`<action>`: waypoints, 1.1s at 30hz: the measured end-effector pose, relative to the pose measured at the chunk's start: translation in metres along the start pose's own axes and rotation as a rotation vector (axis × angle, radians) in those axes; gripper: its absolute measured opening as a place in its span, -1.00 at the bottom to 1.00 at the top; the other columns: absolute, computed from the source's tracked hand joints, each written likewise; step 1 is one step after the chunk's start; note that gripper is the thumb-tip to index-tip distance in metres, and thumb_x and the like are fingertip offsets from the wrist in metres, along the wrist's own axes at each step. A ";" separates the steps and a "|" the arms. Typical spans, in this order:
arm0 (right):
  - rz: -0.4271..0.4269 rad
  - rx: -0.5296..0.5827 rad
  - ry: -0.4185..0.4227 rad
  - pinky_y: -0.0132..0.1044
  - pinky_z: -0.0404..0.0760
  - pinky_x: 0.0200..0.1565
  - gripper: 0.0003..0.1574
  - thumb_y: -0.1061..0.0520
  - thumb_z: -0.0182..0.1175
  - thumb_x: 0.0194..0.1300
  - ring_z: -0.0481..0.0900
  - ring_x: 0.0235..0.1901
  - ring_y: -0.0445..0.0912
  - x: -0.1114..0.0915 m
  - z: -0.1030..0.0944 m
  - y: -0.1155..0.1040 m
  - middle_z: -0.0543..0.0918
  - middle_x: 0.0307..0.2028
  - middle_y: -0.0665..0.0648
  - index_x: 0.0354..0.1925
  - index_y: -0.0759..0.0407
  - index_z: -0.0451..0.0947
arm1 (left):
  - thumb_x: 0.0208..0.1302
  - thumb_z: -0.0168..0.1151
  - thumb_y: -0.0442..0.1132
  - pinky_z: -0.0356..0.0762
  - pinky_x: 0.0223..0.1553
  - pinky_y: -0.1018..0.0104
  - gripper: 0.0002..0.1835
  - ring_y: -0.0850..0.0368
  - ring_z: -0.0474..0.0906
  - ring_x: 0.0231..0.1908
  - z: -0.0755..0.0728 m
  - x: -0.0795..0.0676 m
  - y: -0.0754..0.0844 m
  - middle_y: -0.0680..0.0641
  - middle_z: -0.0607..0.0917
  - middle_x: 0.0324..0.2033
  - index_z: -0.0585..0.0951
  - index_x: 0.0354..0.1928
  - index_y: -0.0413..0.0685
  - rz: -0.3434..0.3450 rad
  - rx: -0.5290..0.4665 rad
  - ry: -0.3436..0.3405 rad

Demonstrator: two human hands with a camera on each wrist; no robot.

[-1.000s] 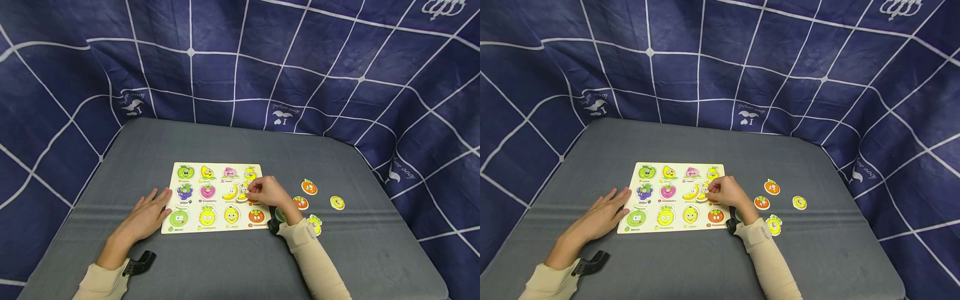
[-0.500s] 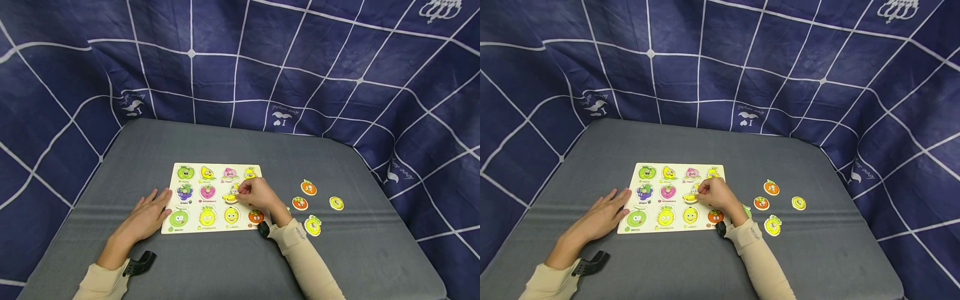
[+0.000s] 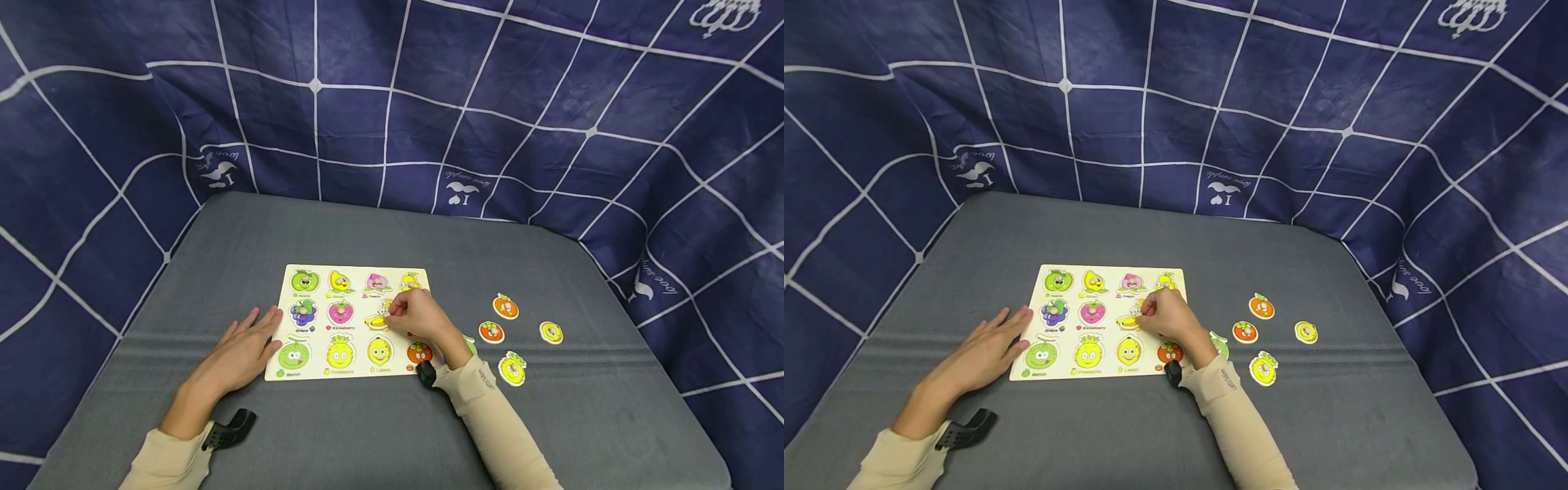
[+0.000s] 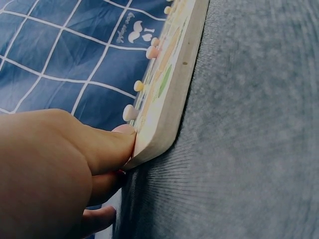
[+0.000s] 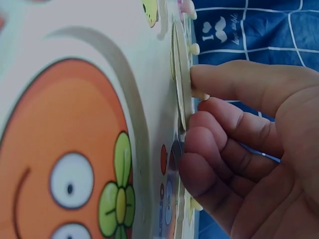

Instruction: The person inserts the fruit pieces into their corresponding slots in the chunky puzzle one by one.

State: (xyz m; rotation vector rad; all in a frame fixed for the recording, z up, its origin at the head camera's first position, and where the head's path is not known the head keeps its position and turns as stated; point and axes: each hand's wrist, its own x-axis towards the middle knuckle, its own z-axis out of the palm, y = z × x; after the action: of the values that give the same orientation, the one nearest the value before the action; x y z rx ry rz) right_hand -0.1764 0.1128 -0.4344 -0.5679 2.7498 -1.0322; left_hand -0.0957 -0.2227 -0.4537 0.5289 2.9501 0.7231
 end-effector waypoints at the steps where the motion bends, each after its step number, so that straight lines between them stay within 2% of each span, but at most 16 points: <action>1: -0.003 -0.004 -0.003 -0.40 0.40 -0.69 -0.85 0.23 0.42 0.12 0.41 -0.79 -0.23 0.001 0.000 0.000 0.56 -0.62 -0.04 -0.51 0.16 0.63 | 0.45 0.11 -0.24 -0.05 0.26 -0.46 -0.40 -0.49 0.03 0.39 0.000 0.000 0.000 -0.37 0.26 0.40 0.27 0.42 -0.40 0.000 0.001 0.000; 12: -0.030 -0.082 -0.019 -0.44 0.30 -0.71 -0.80 0.19 0.46 0.09 0.34 -0.81 -0.28 0.006 0.003 -0.002 0.52 -0.68 -0.09 -0.56 0.12 0.61 | 0.45 0.11 -0.24 -0.05 0.27 -0.45 -0.40 -0.48 0.03 0.39 0.000 0.001 0.001 -0.36 0.26 0.41 0.26 0.42 -0.39 -0.007 0.004 -0.009; 26: -0.031 -0.109 -0.046 -0.43 0.36 -0.71 -0.80 0.18 0.47 0.12 0.37 -0.80 -0.26 0.010 0.000 -0.006 0.55 -0.66 -0.07 -0.55 0.13 0.64 | 0.45 0.10 -0.24 -0.06 0.27 -0.44 -0.39 -0.47 0.02 0.40 -0.002 0.001 0.001 -0.36 0.24 0.41 0.25 0.43 -0.39 -0.011 0.004 -0.010; 33: -0.005 -0.111 -0.075 -0.44 0.37 -0.68 -0.80 0.14 0.50 0.09 0.39 -0.79 -0.27 0.008 -0.007 -0.009 0.57 -0.66 -0.08 -0.54 0.13 0.65 | 0.45 0.10 -0.24 -0.05 0.27 -0.44 -0.39 -0.48 0.03 0.40 -0.001 0.002 0.001 -0.37 0.25 0.41 0.26 0.42 -0.40 -0.009 0.003 -0.010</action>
State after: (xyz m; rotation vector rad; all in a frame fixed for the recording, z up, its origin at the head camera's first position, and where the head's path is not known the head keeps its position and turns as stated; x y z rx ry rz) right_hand -0.1834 0.1076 -0.4230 -0.6163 2.7542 -0.8451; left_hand -0.0976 -0.2221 -0.4523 0.5170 2.9434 0.7130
